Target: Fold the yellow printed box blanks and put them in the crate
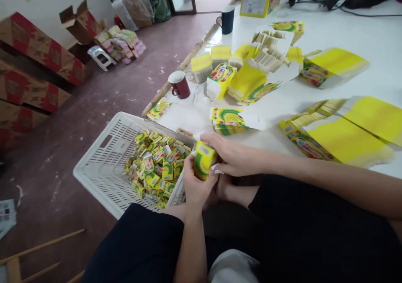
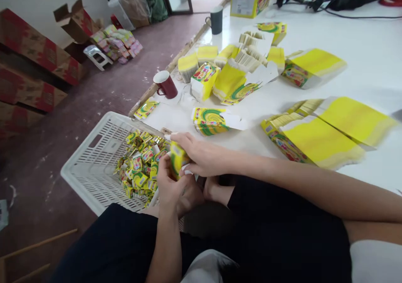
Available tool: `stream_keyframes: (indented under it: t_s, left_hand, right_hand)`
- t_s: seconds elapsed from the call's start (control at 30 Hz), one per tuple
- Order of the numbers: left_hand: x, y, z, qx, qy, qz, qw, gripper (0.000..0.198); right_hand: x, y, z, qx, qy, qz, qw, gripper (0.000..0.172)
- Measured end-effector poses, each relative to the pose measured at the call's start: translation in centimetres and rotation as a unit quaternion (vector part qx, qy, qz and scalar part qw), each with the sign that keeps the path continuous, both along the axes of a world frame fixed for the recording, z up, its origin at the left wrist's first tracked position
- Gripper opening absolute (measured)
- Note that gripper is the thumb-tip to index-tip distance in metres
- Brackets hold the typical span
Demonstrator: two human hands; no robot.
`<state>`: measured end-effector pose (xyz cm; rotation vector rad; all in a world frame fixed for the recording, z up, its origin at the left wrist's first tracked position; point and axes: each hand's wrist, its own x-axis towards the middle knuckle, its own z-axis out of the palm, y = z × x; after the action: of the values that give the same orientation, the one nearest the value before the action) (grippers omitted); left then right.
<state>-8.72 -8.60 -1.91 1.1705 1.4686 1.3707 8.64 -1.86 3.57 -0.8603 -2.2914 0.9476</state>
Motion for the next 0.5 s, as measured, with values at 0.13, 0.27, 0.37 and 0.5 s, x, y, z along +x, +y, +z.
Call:
stream_keyframes:
  t_s: [0.13,0.27,0.37,0.5]
  left_hand:
    - [-1.3,2.0,-0.2,0.021,-0.293,0.203,0.934,0.045]
    - [-2.3,3.4,-0.2,-0.096,-0.46,0.232,0.852,0.048]
    - [-0.9,3.3,0.2,-0.142,-0.467,0.197,0.85,0.03]
    - [1.3,2.5,0.3,-0.178,-0.449,0.125,0.867,0.02]
  right_hand:
    - [2.8,3.0,-1.3,0.029,-0.084,-0.229,0.969,0.039]
    - [6.2,5.3,-3.3,0.034,-0.285,-0.353,0.89,0.035]
    - [7.2,5.9,-4.5,0.013,-0.307,-0.343,0.887,0.035]
    - [7.2,6.1,-4.6,-0.013,-0.281,-0.352,0.892,0.037]
